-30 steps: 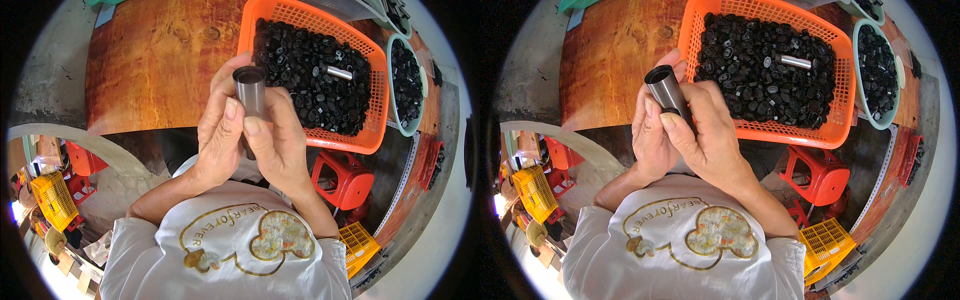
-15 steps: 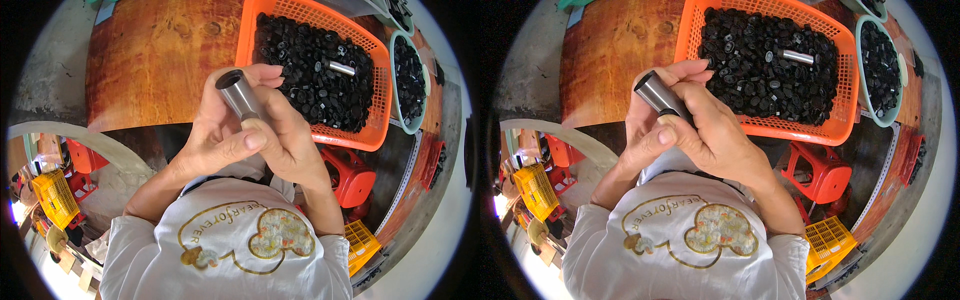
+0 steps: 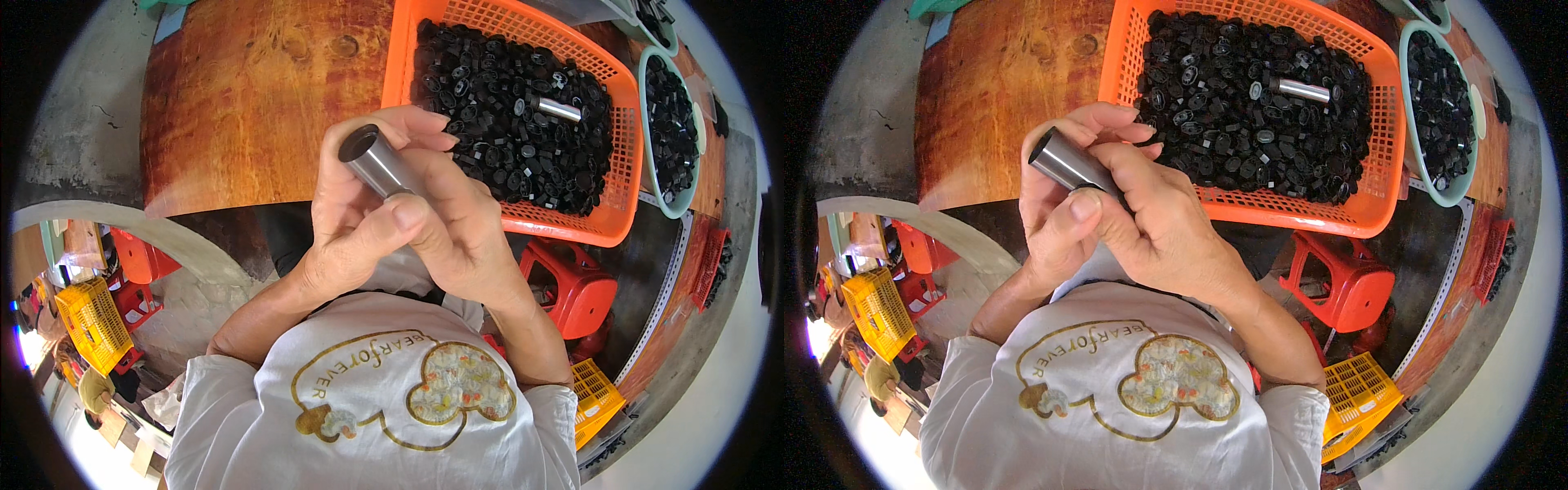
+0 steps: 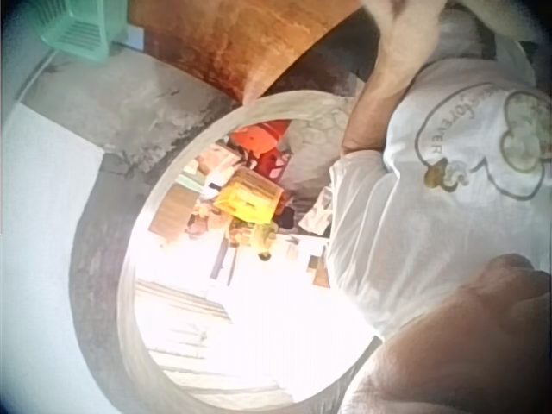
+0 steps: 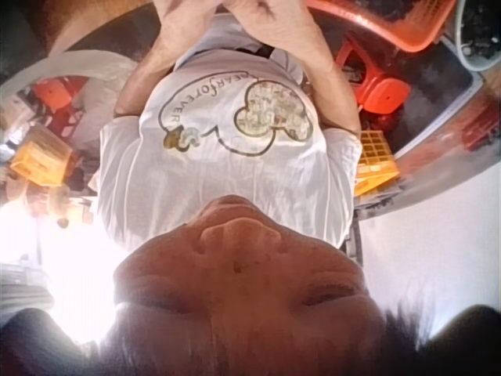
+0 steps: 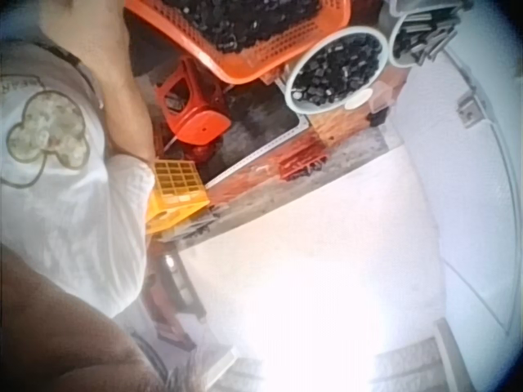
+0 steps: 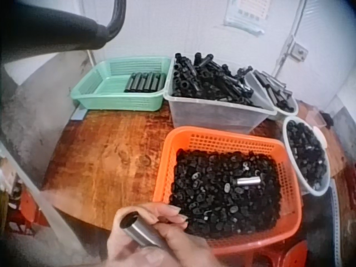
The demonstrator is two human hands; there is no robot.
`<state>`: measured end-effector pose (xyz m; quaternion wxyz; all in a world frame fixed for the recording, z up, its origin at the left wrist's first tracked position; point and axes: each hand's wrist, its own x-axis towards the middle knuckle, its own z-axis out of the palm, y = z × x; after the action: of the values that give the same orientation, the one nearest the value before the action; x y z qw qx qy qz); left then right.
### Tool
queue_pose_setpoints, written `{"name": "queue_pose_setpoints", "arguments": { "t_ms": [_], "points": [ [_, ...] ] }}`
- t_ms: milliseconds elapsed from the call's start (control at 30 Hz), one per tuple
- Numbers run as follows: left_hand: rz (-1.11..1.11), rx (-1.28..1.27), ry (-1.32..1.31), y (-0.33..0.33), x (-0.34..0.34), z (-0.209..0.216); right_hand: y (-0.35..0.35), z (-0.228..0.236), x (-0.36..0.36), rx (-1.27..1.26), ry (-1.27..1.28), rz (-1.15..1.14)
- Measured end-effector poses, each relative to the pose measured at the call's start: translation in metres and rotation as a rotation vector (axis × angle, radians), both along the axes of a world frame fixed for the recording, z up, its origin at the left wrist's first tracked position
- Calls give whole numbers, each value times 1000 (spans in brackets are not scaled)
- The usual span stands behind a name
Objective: The person repeatedly picks small black plastic caps from a basket and presses them onto the ends of cylindrical metal rods. They occasionally tap the rod against their palm to seat the cap, then place the assembled rod into a green basket. The process is repeated for several rods.
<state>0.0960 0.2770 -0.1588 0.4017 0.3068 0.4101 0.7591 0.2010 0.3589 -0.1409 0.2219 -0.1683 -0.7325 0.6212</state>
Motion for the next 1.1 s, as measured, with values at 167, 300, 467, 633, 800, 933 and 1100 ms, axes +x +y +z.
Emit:
{"name": "queue_pose_setpoints", "arguments": {
  "t_ms": [167, 300, 467, 633, 800, 933, 1100],
  "points": [
    [-24, -12, 7, -1, -2, -1, 2, 0, 0, -25, 46, -10],
    [-28, -47, 28, -2, -3, 1, 2, -2, -3, 23, 115, -23],
    [-17, -43, 82, -1, -4, 2, 2, -7, -3, 15, 176, -30],
    [-86, 25, 136, 1, -9, 0, 2, -9, 0, -16, 184, -21],
    [-61, -68, 197, 6, -8, 4, 2, -7, 0, -14, 194, -66],
    [-55, -91, 52, 11, -8, 9, 6, -4, 1, -88, 39, -19],
    [-58, -76, -41, 12, -9, 15, 7, 0, 0, -168, 157, 11]
  ]
}}
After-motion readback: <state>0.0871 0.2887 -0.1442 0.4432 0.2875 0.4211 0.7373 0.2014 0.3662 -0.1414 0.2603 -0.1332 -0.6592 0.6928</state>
